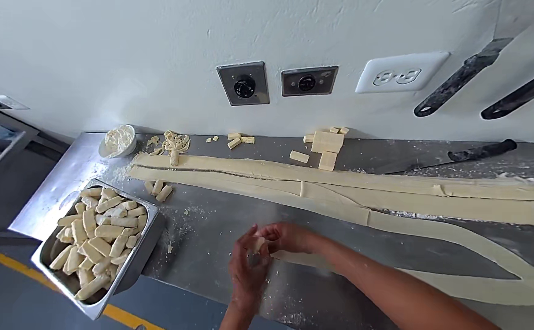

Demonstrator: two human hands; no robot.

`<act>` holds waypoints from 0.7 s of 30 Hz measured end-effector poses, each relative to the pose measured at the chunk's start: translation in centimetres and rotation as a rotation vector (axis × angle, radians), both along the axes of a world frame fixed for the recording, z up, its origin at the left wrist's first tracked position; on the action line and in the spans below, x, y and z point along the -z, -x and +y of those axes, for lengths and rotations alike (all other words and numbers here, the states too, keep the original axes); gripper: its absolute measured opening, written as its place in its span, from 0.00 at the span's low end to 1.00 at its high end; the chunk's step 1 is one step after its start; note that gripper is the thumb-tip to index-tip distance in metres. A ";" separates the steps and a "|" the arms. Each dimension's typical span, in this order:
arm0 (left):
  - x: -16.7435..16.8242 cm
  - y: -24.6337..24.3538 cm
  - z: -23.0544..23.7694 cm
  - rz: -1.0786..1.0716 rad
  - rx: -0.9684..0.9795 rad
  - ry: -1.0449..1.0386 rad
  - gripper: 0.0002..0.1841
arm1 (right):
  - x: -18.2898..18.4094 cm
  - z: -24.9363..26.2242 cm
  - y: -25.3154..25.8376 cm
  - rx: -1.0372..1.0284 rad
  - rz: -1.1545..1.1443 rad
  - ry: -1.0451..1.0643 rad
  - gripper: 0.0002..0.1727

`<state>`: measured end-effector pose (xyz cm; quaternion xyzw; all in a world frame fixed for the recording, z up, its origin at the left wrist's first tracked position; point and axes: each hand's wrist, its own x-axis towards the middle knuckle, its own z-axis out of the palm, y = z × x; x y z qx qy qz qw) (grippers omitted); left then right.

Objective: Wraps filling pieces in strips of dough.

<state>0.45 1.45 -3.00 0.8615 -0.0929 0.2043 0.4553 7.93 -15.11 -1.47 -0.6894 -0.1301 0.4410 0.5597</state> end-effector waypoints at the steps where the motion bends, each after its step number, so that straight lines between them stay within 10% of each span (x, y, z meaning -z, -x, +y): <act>1: -0.1 -0.4 0.6 0.018 -0.025 -0.007 0.17 | -0.1 0.3 -0.7 -0.082 0.108 0.020 0.12; 9: 1.5 -0.2 4.1 0.140 0.112 -0.438 0.13 | -2.2 -6.2 1.4 -0.319 0.285 0.138 0.14; 21: 3.8 0.5 2.9 0.083 0.059 -0.335 0.16 | -3.6 -7.0 8.4 -0.210 0.331 -0.027 0.14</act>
